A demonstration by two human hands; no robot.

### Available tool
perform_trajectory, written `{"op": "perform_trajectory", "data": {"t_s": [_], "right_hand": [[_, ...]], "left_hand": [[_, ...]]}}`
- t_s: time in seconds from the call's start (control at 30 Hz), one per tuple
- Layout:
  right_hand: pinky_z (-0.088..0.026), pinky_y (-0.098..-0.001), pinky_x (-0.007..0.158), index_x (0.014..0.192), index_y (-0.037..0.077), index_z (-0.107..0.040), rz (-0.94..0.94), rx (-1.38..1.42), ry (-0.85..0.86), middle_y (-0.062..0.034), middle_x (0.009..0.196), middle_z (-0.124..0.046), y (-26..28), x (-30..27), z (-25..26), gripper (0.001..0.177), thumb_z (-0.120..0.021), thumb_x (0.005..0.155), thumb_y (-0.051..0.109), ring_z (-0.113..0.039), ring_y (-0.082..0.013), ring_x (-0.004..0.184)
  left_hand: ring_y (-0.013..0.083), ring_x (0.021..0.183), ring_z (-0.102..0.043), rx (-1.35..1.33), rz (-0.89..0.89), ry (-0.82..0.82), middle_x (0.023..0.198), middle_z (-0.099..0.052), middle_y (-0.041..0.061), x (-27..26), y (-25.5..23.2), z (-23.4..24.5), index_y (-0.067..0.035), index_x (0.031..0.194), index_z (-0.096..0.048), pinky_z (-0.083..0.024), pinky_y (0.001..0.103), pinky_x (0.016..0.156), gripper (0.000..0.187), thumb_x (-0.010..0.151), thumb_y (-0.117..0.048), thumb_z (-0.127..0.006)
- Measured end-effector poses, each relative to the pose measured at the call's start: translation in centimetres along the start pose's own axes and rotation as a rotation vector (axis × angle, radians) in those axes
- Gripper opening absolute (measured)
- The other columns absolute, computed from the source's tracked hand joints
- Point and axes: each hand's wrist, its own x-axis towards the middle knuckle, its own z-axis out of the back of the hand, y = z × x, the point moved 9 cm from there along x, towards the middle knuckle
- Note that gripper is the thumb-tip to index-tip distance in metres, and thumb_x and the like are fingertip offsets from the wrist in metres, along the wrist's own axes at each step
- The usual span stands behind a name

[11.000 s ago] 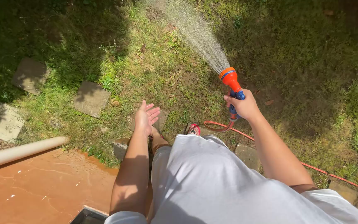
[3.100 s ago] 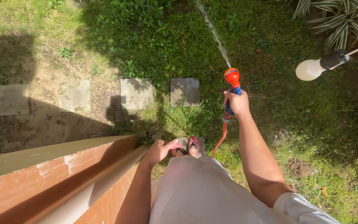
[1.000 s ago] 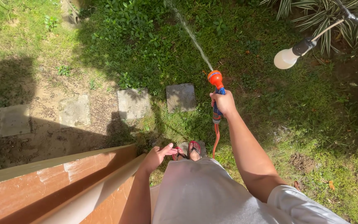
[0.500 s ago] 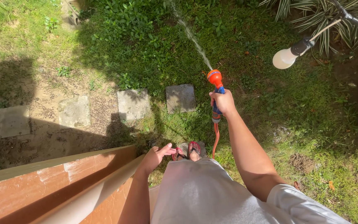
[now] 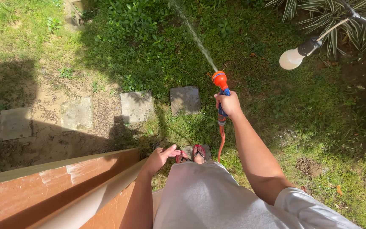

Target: Watering garden plants and grass using a garden hose with a spray nozzle attachment.

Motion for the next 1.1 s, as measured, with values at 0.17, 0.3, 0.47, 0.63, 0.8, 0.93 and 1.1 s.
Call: {"op": "perform_trajectory", "data": {"t_s": [0.17, 0.3, 0.47, 0.63, 0.8, 0.93, 1.1], "right_hand": [[-0.048, -0.0333, 0.056, 0.076, 0.006, -0.06, 0.006, 0.033, -0.005, -0.0031, 0.064, -0.06, 0.4, -0.1, -0.1, 0.013, -0.067, 0.086, 0.009, -0.06, -0.0161, 0.054], [-0.049, -0.0332, 0.056, 0.077, 0.006, -0.06, -0.004, 0.037, -0.021, -0.0028, 0.065, -0.059, 0.6, -0.4, 0.4, 0.012, -0.067, 0.086, 0.009, -0.06, -0.0159, 0.055], [-0.049, -0.0335, 0.056, 0.077, 0.005, -0.06, 0.01, 0.055, -0.017, -0.0031, 0.064, -0.059, 0.6, -0.4, 0.9, 0.011, -0.067, 0.086, 0.009, -0.06, -0.0163, 0.054], [-0.049, -0.0334, 0.056, 0.077, 0.006, -0.059, 0.008, 0.031, -0.02, -0.0027, 0.064, -0.059, 0.7, -0.6, 1.0, 0.013, -0.066, 0.087, 0.009, -0.06, -0.0161, 0.055], [-0.049, -0.0332, 0.056, 0.076, 0.006, -0.058, 0.021, 0.038, -0.004, -0.0029, 0.064, -0.059, 0.7, -0.5, 0.9, 0.014, -0.066, 0.087, 0.009, -0.06, -0.0164, 0.055], [-0.049, -0.0334, 0.056, 0.076, 0.006, -0.057, 0.009, 0.033, -0.027, -0.0029, 0.064, -0.059, 0.7, -0.7, 1.1, 0.014, -0.066, 0.087, 0.009, -0.06, -0.0163, 0.055], [-0.049, -0.0339, 0.056, 0.077, 0.006, -0.059, -0.007, 0.041, -0.035, -0.0031, 0.064, -0.059, 0.6, -1.0, 1.5, 0.013, -0.066, 0.087, 0.009, -0.06, -0.0162, 0.055]], "left_hand": [[0.0154, 0.11, -0.068, 0.033, -0.01, -0.004, 0.108, -0.082, 0.007, -0.3, -0.6, 0.0, 0.004, 0.106, -0.078, -0.017, 0.035, 0.121, 0.063, 0.099, -0.052, -0.049], [0.0155, 0.11, -0.07, 0.04, -0.021, -0.003, 0.109, -0.082, 0.009, -0.2, -0.7, -0.2, 0.004, 0.106, -0.078, -0.016, 0.031, 0.119, 0.062, 0.098, -0.051, -0.049], [0.0184, 0.102, -0.075, -0.011, -0.079, 0.003, 0.105, -0.083, 0.011, 0.2, -0.9, -0.4, 0.004, 0.102, -0.08, -0.041, 0.031, 0.107, 0.059, 0.097, -0.049, -0.055], [0.0199, 0.097, -0.074, -0.03, -0.076, 0.012, 0.103, -0.083, 0.013, 0.7, -0.6, -0.7, 0.004, 0.102, -0.08, -0.05, 0.033, 0.094, 0.056, 0.096, -0.047, -0.06], [0.0183, 0.099, -0.074, -0.036, -0.114, 0.02, 0.103, -0.083, 0.011, 1.0, -0.5, -0.7, 0.003, 0.103, -0.081, -0.051, 0.031, 0.096, 0.055, 0.095, -0.047, -0.059], [0.0186, 0.1, -0.075, -0.033, -0.114, 0.011, 0.104, -0.083, 0.012, 1.2, -0.1, -0.6, 0.002, 0.103, -0.08, -0.051, 0.032, 0.096, 0.055, 0.095, -0.048, -0.06], [0.0194, 0.092, -0.068, -0.005, -0.04, 0.0, 0.102, -0.082, 0.014, 0.9, 0.6, -0.9, -0.003, 0.106, -0.083, -0.047, 0.033, 0.086, 0.055, 0.094, -0.052, -0.06]]}}
